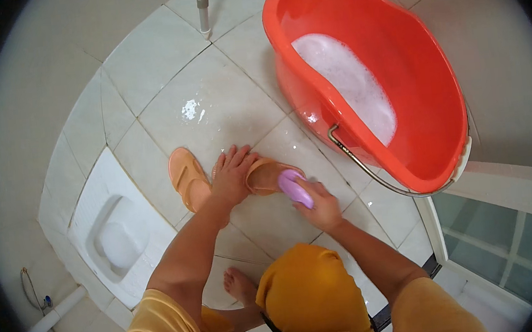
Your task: Cleaning a pair of rubber slippers with a brush and soapy water in a bathroom.
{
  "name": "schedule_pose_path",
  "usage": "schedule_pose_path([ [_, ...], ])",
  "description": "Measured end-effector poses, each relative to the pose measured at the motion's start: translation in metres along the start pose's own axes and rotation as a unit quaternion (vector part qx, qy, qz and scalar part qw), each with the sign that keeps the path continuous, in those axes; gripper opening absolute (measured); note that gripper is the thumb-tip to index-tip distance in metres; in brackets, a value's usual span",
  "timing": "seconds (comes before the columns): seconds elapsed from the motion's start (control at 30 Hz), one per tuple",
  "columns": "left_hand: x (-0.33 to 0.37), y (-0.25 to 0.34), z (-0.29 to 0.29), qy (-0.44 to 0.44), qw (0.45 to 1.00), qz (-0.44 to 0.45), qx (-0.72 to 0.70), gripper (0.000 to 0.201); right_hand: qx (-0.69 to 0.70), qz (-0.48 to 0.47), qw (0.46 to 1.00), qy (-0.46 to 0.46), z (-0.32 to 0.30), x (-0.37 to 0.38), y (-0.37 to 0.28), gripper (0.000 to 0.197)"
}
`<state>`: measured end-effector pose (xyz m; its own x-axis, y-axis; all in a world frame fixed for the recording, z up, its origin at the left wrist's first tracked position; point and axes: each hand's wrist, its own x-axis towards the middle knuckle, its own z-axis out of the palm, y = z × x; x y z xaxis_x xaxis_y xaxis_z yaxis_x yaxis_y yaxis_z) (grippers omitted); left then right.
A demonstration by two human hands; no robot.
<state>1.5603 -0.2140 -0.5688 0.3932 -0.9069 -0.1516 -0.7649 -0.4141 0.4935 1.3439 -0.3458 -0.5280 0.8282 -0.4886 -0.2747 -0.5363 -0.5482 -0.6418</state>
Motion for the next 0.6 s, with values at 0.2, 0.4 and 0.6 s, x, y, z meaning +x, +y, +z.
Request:
schedule_pose_path([
  [0.2, 0.005, -0.003, -0.011, -0.019, 0.998, 0.011, -0.064, 0.076, -0.021, -0.062, 0.997, 0.041, -0.012, -0.001, 0.027, 0.059],
  [0.4, 0.007, 0.009, -0.018, -0.044, 0.997, -0.019, -0.061, 0.075, 0.022, -0.034, 0.995, 0.089, -0.002, 0.018, 0.003, 0.057],
  [0.6, 0.004, -0.002, -0.009, -0.043, 0.998, -0.013, -0.037, 0.076, 0.047, 0.093, 0.989, 0.100, -0.022, -0.036, 0.080, 0.056],
])
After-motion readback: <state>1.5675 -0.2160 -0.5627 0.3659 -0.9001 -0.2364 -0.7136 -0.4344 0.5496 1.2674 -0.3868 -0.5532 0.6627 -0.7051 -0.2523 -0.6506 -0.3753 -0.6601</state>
